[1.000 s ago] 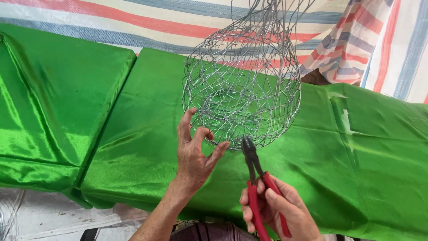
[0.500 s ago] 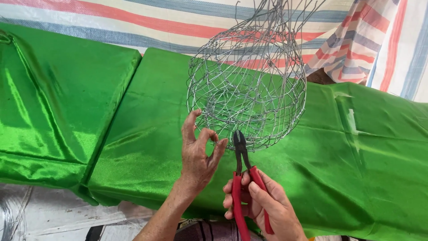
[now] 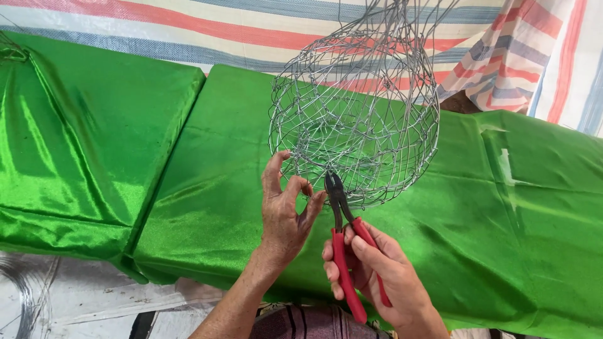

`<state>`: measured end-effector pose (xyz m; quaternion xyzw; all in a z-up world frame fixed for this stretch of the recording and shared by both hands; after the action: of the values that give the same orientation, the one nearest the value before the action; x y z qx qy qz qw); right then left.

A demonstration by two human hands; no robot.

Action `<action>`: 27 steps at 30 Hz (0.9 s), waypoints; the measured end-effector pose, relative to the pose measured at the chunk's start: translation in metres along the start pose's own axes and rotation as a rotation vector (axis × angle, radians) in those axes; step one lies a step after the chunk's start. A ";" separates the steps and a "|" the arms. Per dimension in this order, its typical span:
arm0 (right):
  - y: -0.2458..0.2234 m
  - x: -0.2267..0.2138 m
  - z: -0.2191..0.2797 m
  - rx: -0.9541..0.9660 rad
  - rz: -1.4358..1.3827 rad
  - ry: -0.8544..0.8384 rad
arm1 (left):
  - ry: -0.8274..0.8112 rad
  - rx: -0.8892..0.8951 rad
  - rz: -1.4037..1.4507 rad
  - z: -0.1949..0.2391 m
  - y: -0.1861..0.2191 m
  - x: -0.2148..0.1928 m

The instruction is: Cutting and shaping a wire mesh structure using hand-held wire cutters on a workbench.

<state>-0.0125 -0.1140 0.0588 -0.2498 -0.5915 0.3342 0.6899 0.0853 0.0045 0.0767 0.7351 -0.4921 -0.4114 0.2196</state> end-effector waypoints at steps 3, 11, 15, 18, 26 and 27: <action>0.000 -0.004 -0.003 -0.032 0.101 0.048 | 0.003 -0.009 0.002 0.000 0.001 0.000; -0.010 -0.003 0.003 -0.019 0.120 -0.094 | 0.009 -0.003 0.016 0.003 0.000 0.000; -0.004 -0.012 0.018 0.026 0.101 -0.201 | -0.015 -0.016 0.080 0.004 0.003 -0.002; -0.006 -0.023 0.028 0.067 0.176 -0.093 | 0.018 -0.010 0.117 0.005 -0.001 0.000; -0.076 -0.077 0.028 -0.315 0.355 0.238 | 0.154 -0.094 0.225 -0.003 0.002 -0.028; -0.095 -0.082 0.028 -0.387 0.442 0.332 | 0.180 -0.190 0.253 -0.006 -0.006 -0.030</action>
<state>-0.0306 -0.2395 0.0811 -0.5492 -0.4551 0.3120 0.6276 0.0885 0.0335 0.0874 0.6770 -0.5180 -0.3577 0.3812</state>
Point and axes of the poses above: each hand's wrist, its own z-axis away from the middle knuckle, its own x-axis out of the palm, y = z × x, the point moved 10 cm from there along -z, towards the middle knuckle, and after that the axes turned 6 degrees about -x, right-handed, at the moved point
